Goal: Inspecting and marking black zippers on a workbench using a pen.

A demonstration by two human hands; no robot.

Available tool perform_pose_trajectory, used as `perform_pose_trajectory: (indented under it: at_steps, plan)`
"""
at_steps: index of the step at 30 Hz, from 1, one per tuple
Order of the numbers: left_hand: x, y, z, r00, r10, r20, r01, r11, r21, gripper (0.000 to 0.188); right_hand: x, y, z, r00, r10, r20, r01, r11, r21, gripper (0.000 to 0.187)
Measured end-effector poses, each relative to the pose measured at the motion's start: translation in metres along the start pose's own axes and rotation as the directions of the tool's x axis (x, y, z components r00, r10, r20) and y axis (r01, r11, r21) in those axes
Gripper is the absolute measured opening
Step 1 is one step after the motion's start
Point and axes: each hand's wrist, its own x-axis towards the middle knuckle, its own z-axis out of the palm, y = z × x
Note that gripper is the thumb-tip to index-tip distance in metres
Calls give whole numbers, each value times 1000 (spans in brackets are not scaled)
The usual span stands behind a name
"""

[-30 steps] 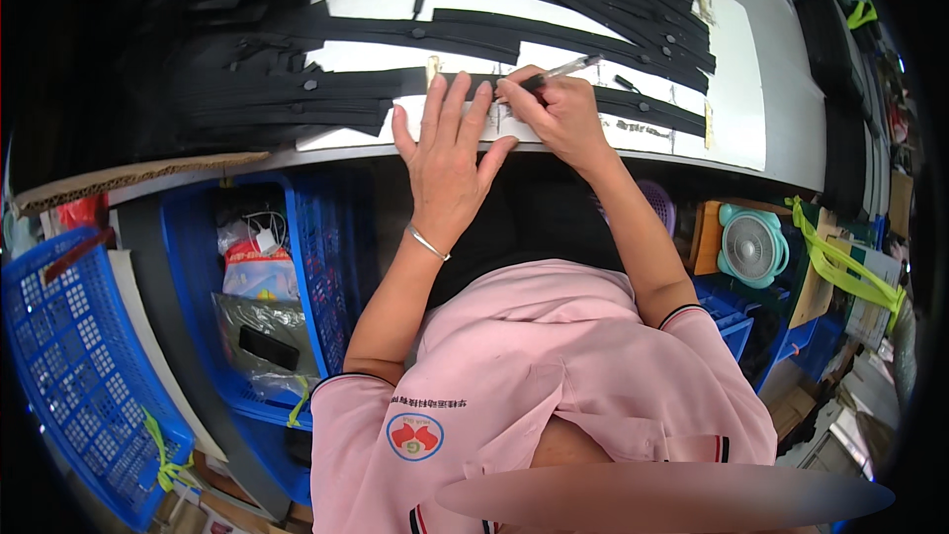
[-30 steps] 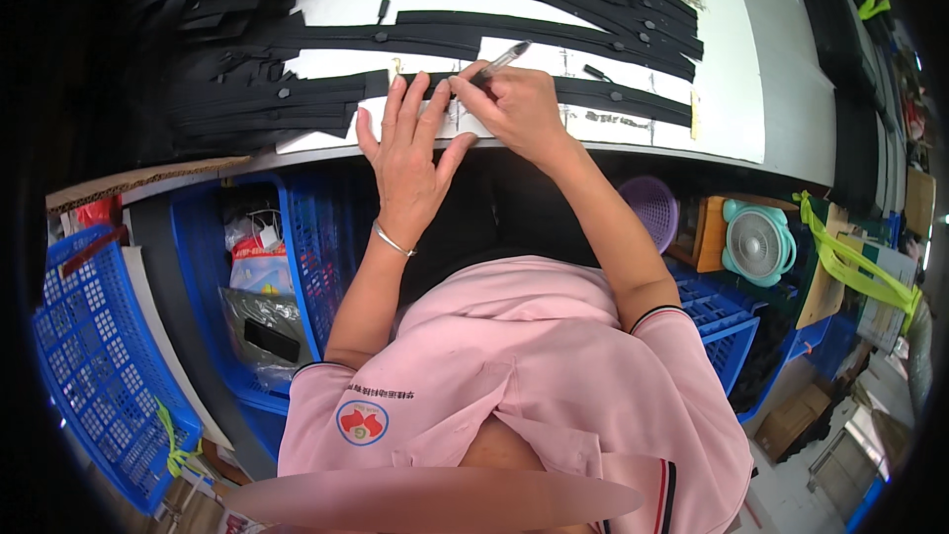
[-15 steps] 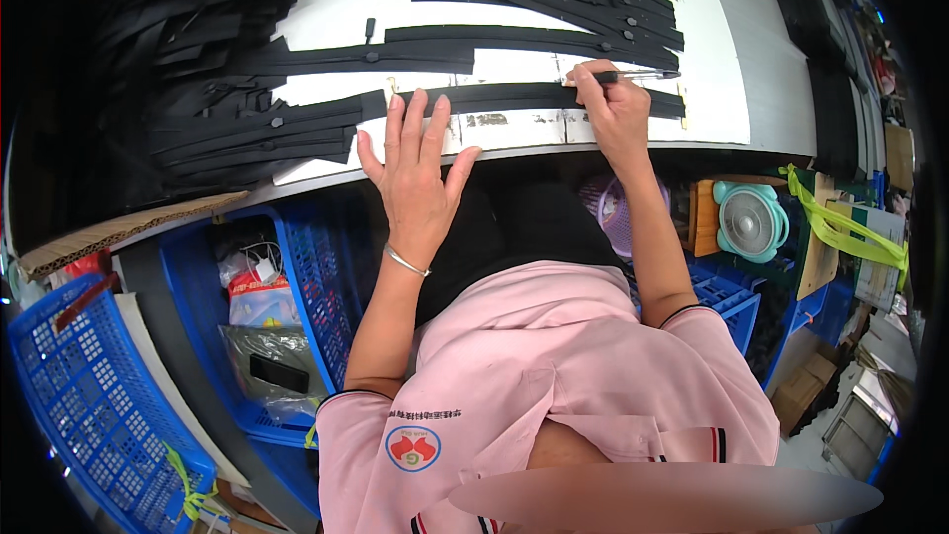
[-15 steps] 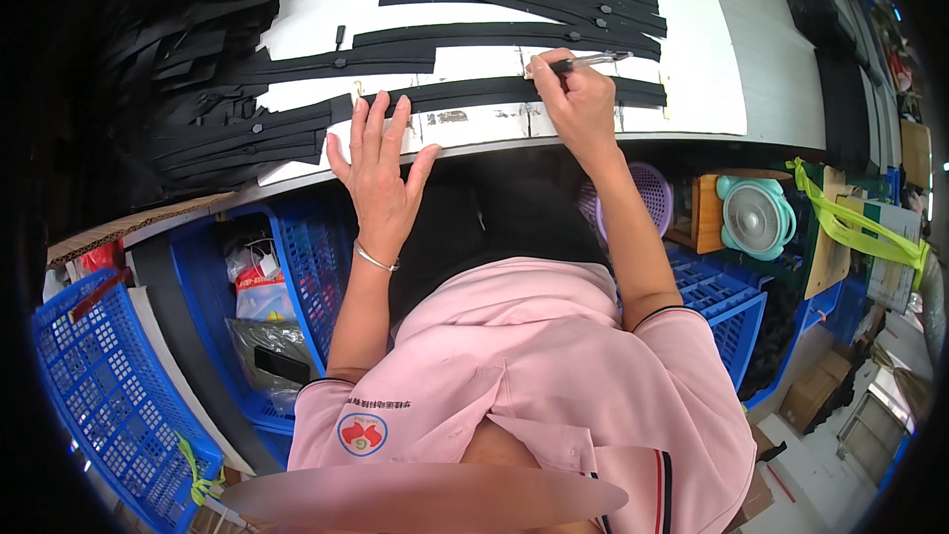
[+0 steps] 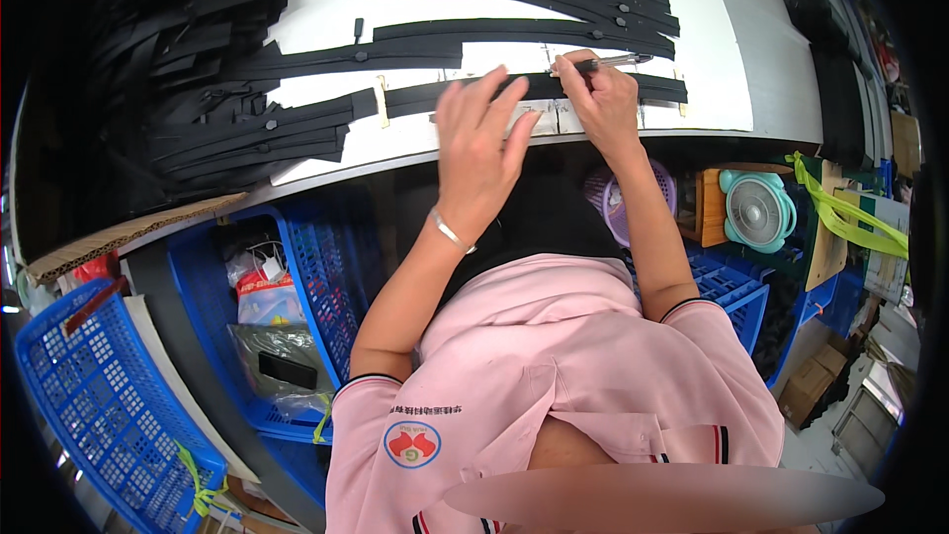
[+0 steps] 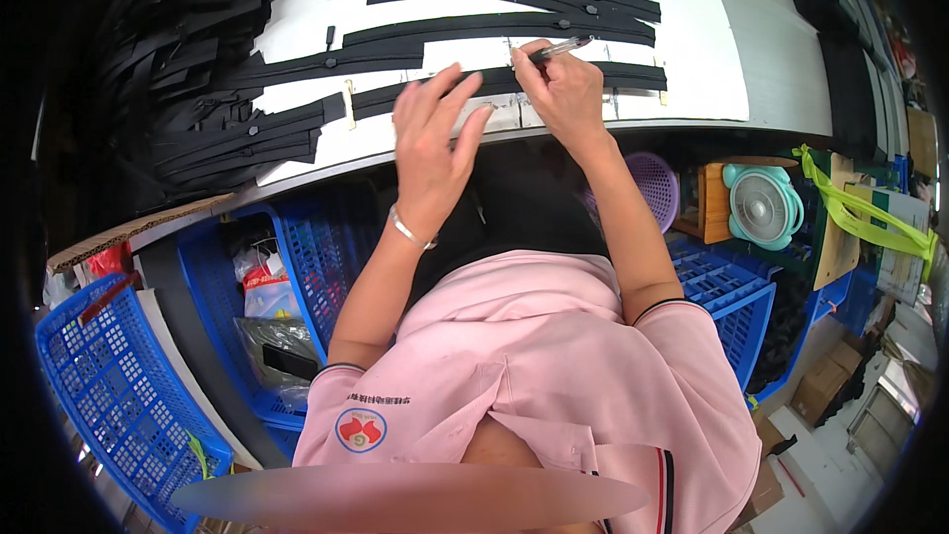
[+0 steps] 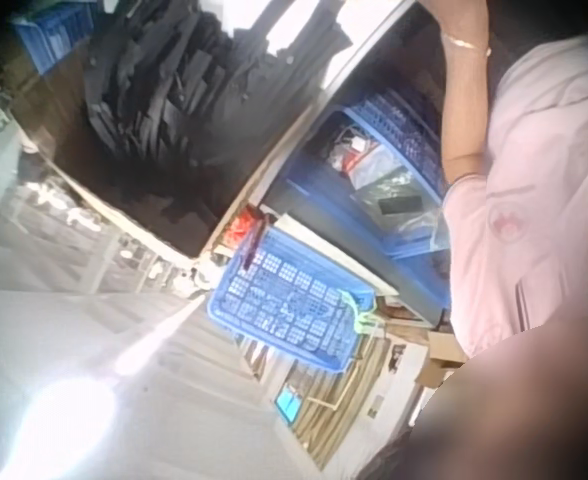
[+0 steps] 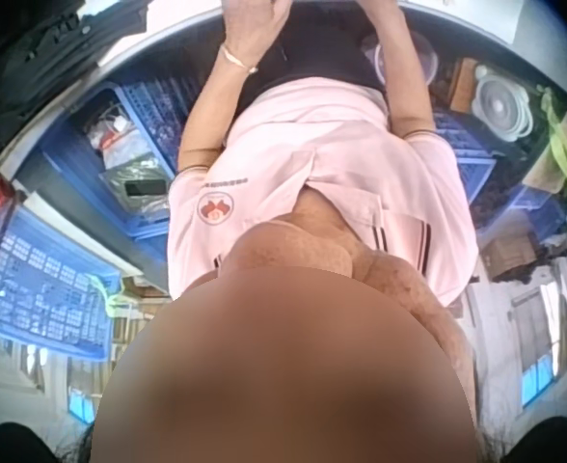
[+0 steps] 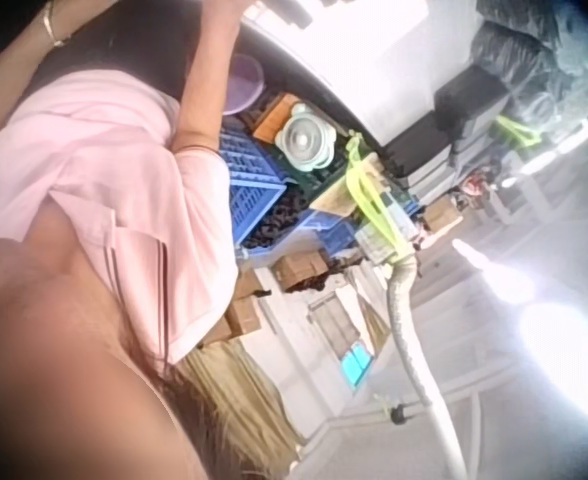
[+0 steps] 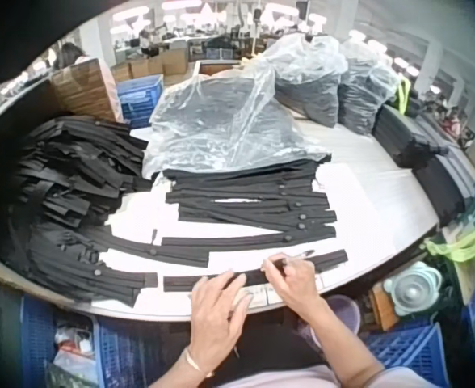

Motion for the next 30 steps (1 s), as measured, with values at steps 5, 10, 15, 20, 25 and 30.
perform_pose_trajectory:
  at_steps: [5,10,15,20,25,30]
  plan:
    - [14,-2,27,999,-42,0,42,999,-5,14,-1,0,0,998,-56,-9,56,997,-48,14]
    - [14,-2,32,999,-42,-24,43,998,39,12,-4,0,-6,992,125,-16,-115,954,277,16]
    - [16,-1,32,999,-44,-27,45,998,45,13,-3,7,-4,999,-6,33,-1,975,224,19]
    - [16,-2,33,1000,-26,-17,27,999,46,12,-2,2,-13,994,-6,112,-13,986,166,19]
    - [15,-2,31,999,-32,10,31,997,71,10,-9,2,-40,993,113,47,-122,891,438,16]
    - [13,-1,29,999,-31,25,29,996,89,11,-6,25,-86,940,329,-92,-259,861,437,16]
